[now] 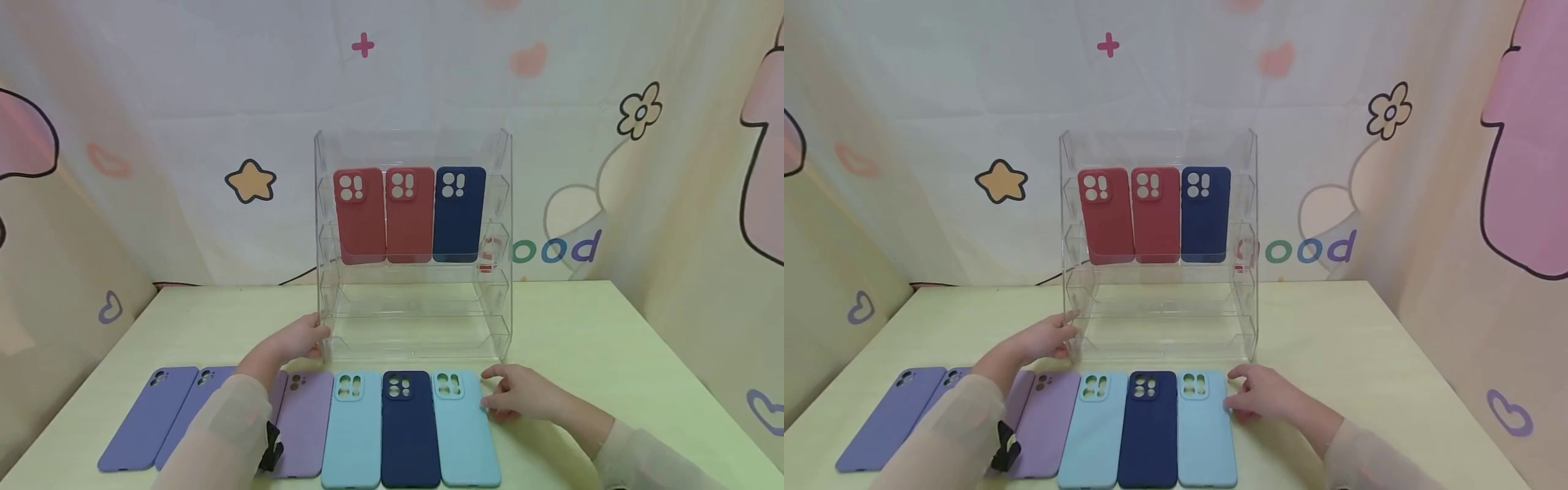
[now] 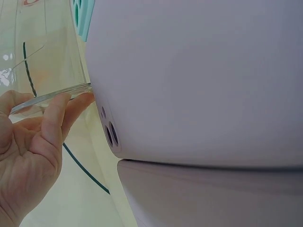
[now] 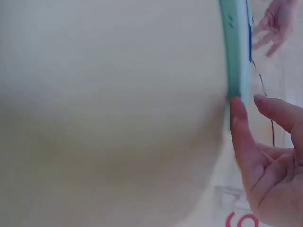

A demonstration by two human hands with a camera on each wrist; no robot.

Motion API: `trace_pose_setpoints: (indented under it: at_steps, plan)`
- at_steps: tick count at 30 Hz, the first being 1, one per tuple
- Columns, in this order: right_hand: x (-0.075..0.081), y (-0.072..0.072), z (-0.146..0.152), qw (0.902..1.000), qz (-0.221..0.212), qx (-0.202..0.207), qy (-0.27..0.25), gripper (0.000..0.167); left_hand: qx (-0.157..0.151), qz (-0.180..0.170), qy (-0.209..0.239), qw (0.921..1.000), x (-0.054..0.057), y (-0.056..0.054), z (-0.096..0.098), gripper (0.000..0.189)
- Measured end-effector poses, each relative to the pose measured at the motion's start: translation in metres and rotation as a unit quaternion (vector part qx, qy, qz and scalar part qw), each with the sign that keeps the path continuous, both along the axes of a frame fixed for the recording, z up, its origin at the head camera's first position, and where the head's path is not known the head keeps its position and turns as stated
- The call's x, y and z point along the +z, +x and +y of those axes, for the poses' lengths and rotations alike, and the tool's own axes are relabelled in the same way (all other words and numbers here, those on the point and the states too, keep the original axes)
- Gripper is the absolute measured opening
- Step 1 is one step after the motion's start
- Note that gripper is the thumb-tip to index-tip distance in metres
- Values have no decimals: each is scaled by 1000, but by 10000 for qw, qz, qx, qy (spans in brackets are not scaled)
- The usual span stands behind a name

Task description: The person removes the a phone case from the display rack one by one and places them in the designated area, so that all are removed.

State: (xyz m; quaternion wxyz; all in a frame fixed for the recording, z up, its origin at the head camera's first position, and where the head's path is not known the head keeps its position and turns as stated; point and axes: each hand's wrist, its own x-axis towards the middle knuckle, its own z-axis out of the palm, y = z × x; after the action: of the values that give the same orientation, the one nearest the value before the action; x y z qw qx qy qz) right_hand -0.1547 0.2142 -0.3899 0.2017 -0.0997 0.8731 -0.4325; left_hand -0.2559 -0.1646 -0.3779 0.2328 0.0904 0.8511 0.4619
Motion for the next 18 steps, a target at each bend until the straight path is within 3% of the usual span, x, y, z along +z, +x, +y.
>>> trace_pose_setpoints:
  at_steps: [9,18]
  plan:
    - [60,-46,11,9938,1029,-181,-368,47,133,-49,-23,9999,1,-3,0,54]
    - [102,-80,2,9708,2214,-910,-165,42,102,-64,54,9999,-5,-2,1,54]
